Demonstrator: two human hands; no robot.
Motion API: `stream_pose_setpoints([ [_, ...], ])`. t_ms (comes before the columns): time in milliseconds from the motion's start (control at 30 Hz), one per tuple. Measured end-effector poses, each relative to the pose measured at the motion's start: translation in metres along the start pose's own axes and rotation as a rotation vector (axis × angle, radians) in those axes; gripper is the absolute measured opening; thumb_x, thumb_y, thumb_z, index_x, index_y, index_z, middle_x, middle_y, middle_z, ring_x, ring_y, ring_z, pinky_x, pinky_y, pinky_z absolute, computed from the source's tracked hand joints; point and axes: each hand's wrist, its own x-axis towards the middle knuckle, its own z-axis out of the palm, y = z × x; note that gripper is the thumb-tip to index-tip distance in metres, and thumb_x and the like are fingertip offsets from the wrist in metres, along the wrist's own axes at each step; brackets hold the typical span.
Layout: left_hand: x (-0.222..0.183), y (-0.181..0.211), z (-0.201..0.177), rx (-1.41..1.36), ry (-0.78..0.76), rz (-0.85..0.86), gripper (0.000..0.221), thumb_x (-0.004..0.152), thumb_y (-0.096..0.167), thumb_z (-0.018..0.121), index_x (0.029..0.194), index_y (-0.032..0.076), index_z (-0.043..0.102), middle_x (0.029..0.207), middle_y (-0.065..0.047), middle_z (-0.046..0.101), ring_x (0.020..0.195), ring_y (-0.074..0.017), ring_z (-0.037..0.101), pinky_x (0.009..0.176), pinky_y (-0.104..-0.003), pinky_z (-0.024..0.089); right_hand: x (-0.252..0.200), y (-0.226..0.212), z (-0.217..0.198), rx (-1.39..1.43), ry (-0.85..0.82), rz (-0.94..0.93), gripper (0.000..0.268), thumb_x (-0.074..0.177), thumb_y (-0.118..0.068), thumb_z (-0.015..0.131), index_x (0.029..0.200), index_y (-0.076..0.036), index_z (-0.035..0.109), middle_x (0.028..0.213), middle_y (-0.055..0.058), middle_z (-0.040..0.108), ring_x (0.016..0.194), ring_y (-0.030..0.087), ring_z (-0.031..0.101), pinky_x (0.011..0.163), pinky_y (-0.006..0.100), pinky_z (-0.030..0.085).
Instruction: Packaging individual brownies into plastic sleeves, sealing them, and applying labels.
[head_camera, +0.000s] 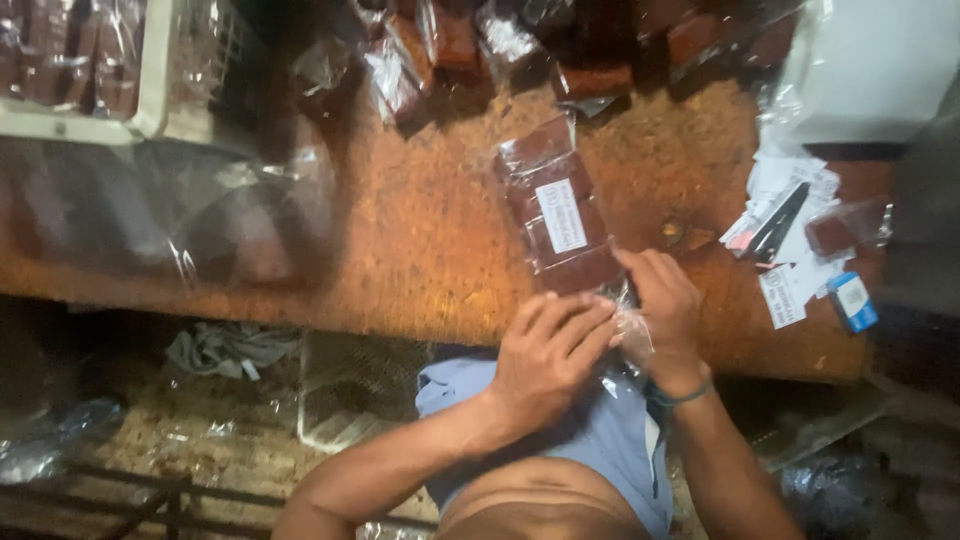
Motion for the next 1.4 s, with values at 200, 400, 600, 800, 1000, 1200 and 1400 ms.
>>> stream_pose_setpoints([
  [200,0.005,-0.001,-0.009,-0.159,0.006,-0.027,0.013,0.097,0.009,0.06,0.1,-0.003,0.067,0.119,-0.017,0.073,0.098,-0.0335,0.065,0.086,-0.043,0.053,0.014,-0.01,0.003,-0.085,0.054,-0.004,0.02,0.093,-0.027,0.064,0.092,-0.007,0.068,0.077,0.008,0.061,0.068,0.027,0.054,0.062,0.038,0.041],
  [400,0.016,-0.005,-0.003,-0.075,-0.123,-0.186,0.051,0.096,0.033,0.064,0.129,-0.004,0.057,0.124,-0.018,0.068,0.111,-0.0332,0.063,0.096,-0.042,0.05,0.036,0.005,-0.02,-0.202,-0.461,0.19,0.014,0.084,-0.036,0.064,0.092,-0.024,0.066,0.08,0.01,0.072,0.074,0.037,0.069,0.06,0.05,0.044],
  [600,0.024,-0.027,0.012,-0.172,-0.041,-0.395,0.038,0.082,0.006,0.058,0.12,0.007,0.062,0.096,-0.016,0.066,0.081,-0.0352,0.062,0.067,-0.046,0.051,0.123,-0.025,-0.099,0.09,-0.634,0.398,0.046,0.098,-0.024,0.048,0.142,-0.026,0.059,0.133,0.005,0.067,0.109,0.022,0.068,0.091,0.041,0.057],
  [800,0.023,-0.036,0.01,-0.123,-0.071,-0.308,0.033,0.09,0.01,0.058,0.121,0.002,0.063,0.098,-0.012,0.075,0.099,-0.0322,0.068,0.082,-0.044,0.056,0.211,0.064,-0.038,-0.524,-0.215,-0.199,0.073,0.096,-0.031,0.075,0.157,-0.006,0.043,0.149,0.025,0.05,0.114,0.049,0.054,0.087,0.059,0.052],
  [1000,0.047,-0.036,-0.027,-0.387,-0.39,-0.592,0.062,0.094,0.052,0.051,0.139,0.01,0.06,0.125,-0.015,0.072,0.114,-0.0337,0.066,0.094,-0.05,0.051,0.234,0.072,-0.03,-0.315,0.251,-0.254,0.026,0.105,-0.008,0.077,0.126,-0.001,0.063,0.101,0.016,0.071,0.087,0.032,0.066,0.075,0.042,0.052],
  [1200,0.059,-0.025,-0.04,-1.346,0.208,-0.757,0.086,0.098,0.05,0.059,0.161,0.012,0.013,0.165,-0.025,0.031,0.151,-0.0344,0.038,0.114,-0.045,0.046,0.149,-0.065,-0.057,0.044,-0.187,-0.638,0.022,0.092,0.002,0.06,0.084,-0.01,0.077,0.082,0.006,0.075,0.086,0.023,0.073,0.063,0.031,0.06],
  [1400,0.045,-0.043,-0.035,-1.527,0.467,-1.058,0.054,0.102,0.022,0.053,0.15,0.001,0.04,0.139,-0.023,0.061,0.1,-0.0284,0.072,0.077,-0.03,0.061,0.172,0.001,-0.051,-0.164,-0.089,-0.285,0.032,0.09,-0.021,0.07,0.121,-0.014,0.071,0.109,0.015,0.061,0.08,0.027,0.06,0.051,0.038,0.049],
])
